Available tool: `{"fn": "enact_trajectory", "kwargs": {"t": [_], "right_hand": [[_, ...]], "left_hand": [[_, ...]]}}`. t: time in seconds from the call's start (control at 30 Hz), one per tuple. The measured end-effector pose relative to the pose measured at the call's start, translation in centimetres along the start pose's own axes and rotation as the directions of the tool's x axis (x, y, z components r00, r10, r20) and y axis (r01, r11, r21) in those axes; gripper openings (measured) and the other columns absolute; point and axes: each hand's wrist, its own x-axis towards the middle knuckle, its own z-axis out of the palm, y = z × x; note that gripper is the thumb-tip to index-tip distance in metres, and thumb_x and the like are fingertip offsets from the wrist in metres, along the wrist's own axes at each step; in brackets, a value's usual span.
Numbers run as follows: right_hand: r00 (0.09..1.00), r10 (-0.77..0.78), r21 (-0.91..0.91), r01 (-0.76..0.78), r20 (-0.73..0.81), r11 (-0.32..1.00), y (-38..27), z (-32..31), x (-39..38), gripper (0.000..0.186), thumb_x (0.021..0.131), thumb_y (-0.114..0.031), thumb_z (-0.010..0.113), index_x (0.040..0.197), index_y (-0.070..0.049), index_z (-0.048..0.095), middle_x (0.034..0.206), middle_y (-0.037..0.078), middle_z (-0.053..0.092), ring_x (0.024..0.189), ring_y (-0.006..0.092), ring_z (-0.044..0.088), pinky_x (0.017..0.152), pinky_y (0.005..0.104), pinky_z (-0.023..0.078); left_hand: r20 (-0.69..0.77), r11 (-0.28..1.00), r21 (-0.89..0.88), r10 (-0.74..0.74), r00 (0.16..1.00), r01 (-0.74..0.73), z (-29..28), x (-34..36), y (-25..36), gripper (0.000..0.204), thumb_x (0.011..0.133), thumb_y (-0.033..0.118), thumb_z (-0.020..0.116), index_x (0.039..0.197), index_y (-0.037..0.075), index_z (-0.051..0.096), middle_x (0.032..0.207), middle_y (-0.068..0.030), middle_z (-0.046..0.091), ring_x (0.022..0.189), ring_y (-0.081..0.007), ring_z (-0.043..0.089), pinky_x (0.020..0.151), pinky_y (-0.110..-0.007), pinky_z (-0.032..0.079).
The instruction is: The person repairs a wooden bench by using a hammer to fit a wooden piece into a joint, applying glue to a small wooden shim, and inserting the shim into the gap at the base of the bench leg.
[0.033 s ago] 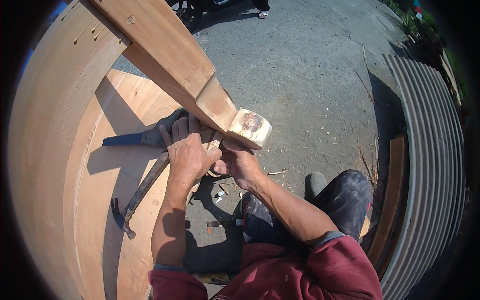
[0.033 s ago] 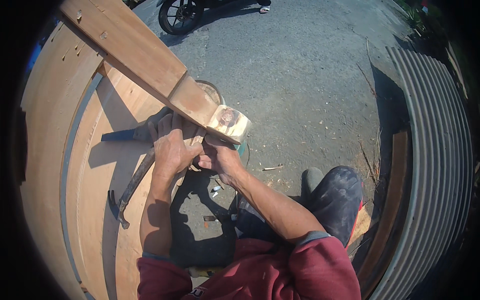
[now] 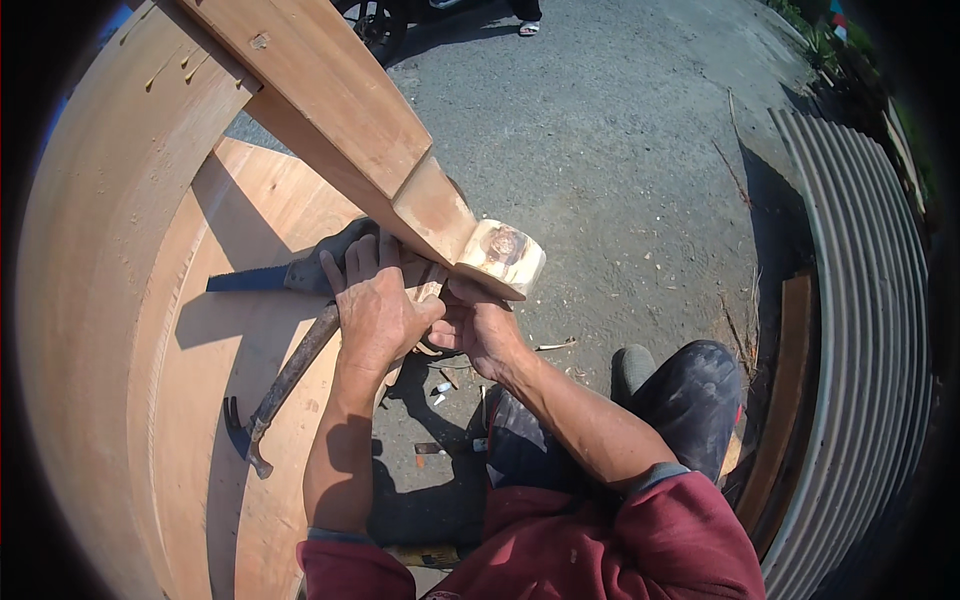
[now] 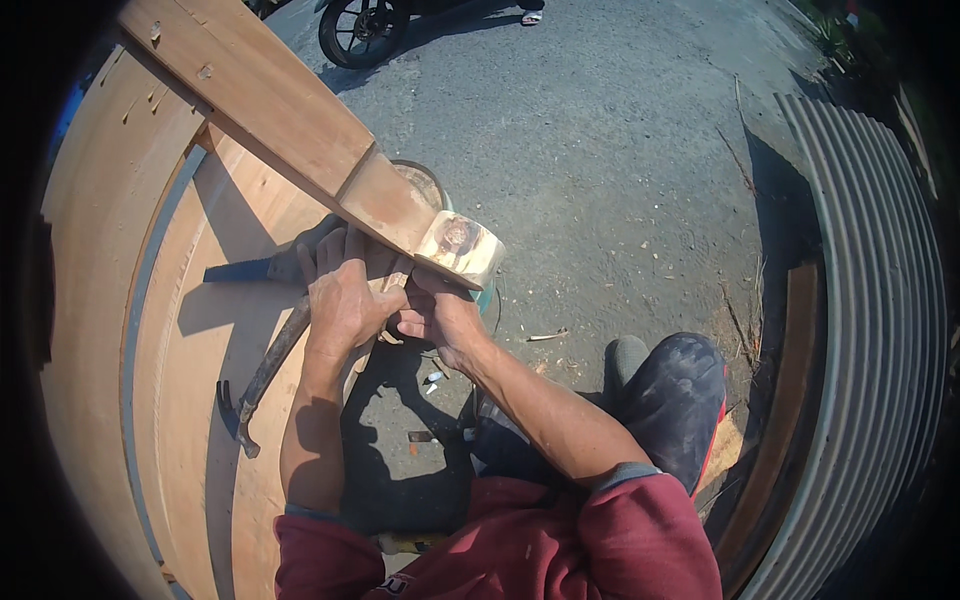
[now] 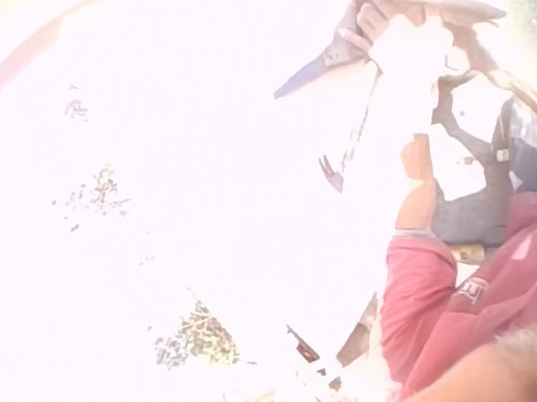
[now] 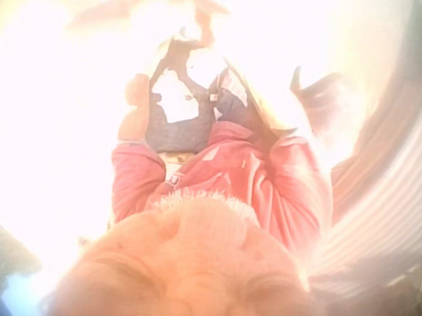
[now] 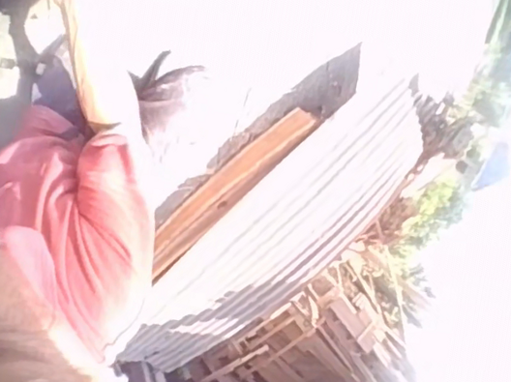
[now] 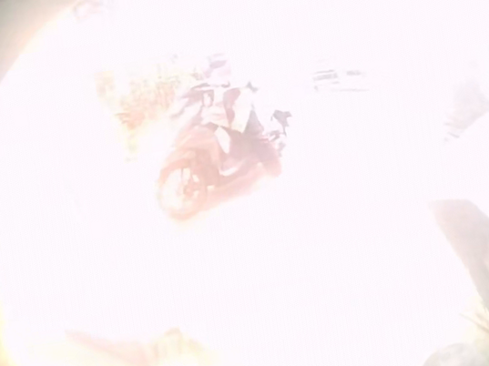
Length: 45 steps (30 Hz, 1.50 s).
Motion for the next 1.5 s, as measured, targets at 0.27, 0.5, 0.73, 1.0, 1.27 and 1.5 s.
{"fn": "enact_trajectory", "kwargs": {"t": [0.27, 0.5, 0.73, 1.0, 1.27, 1.5], "right_hand": [[0.997, -0.078, 0.071, 0.08, -0.026, 0.994, 0.7, 1.0, 1.4, 0.035, 0.099, -0.025, 0.058, 0.128, -0.006, 0.053, 0.114, 0.012, 0.066, 0.095, 0.023, 0.07, 0.082, 0.04, 0.061], [0.992, -0.1, 0.077, 0.105, -0.076, 0.991, 1.0, 1.0, 1.6, 0.032, 0.098, -0.022, 0.062, 0.128, -0.01, 0.055, 0.115, 0.006, 0.064, 0.096, 0.017, 0.067, 0.077, 0.0346, 0.06], [0.982, -0.129, 0.082, 0.141, -0.138, 0.987, 1.7, 0.6, 1.6, 0.037, 0.097, -0.023, 0.067, 0.13, -0.012, 0.056, 0.116, 0.004, 0.064, 0.097, 0.015, 0.066, 0.078, 0.0351, 0.059], [0.996, -0.05, 0.125, 0.06, -0.079, 0.99, 1.4, 0.8, 1.3, 0.033, 0.098, -0.028, 0.067, 0.127, -0.015, 0.058, 0.11, 0.0, 0.065, 0.095, 0.0136, 0.065, 0.088, 0.038, 0.054], [0.992, -0.07, 0.181, 0.089, -0.108, 0.979, 1.3, 1.4, 1.2, 0.025, 0.099, -0.023, 0.066, 0.123, -0.014, 0.06, 0.105, 0.0, 0.065, 0.091, 0.0117, 0.064, 0.078, 0.0318, 0.054], [0.981, -0.088, 0.228, 0.127, -0.173, 0.965, 1.6, 2.3, 0.7, 0.024, 0.098, -0.017, 0.068, 0.119, -0.008, 0.061, 0.1, 0.001, 0.064, 0.084, 0.0103, 0.061, 0.063, 0.0259, 0.051]], "left_hand": [[-0.009, 1.0, 0.007, 0.026, 1.0, -0.026, 0.5, 0.2, -0.4, 0.092, 0.064, 0.034, 0.077, 0.14, -0.006, 0.044, 0.124, -0.0186, 0.05, 0.129, -0.0363, 0.043, 0.12, -0.066, 0.013], [-0.012, 0.999, 0.035, 0.037, 0.999, -0.036, 0.7, 0.4, -0.6, 0.09, 0.064, 0.036, 0.077, 0.137, -0.007, 0.045, 0.123, -0.019, 0.05, 0.127, -0.0368, 0.044, 0.118, -0.066, 0.014], [-0.007, 0.999, 0.027, 0.035, 0.999, -0.035, 0.5, 0.3, -0.1, 0.087, 0.066, 0.035, 0.077, 0.136, -0.006, 0.045, 0.124, -0.0189, 0.05, 0.128, -0.0364, 0.044, 0.119, -0.065, 0.014], [0.094, 0.999, 0.036, 0.021, 0.995, -0.025, -1.1, -0.4, -0.7, 0.087, 0.078, 0.037, 0.076, 0.145, -0.007, 0.041, 0.141, -0.0245, 0.047, 0.139, -0.039, 0.037, 0.12, -0.064, 0.013], [-0.123, 0.981, 0.194, 0.031, 0.992, -0.007, 0.3, -2.4, 1.0, 0.084, 0.079, 0.04, 0.078, 0.144, -0.003, 0.045, 0.143, -0.0277, 0.045, 0.141, -0.0414, 0.035, 0.119, -0.066, 0.013], [-0.098, 0.995, 0.095, -0.01, 0.995, 0.019, 1.2, -2.2, 0.2, 0.085, 0.077, 0.038, 0.078, 0.145, -0.001, 0.045, 0.145, -0.0252, 0.045, 0.14, -0.039, 0.04, 0.119, -0.066, 0.016]]}}
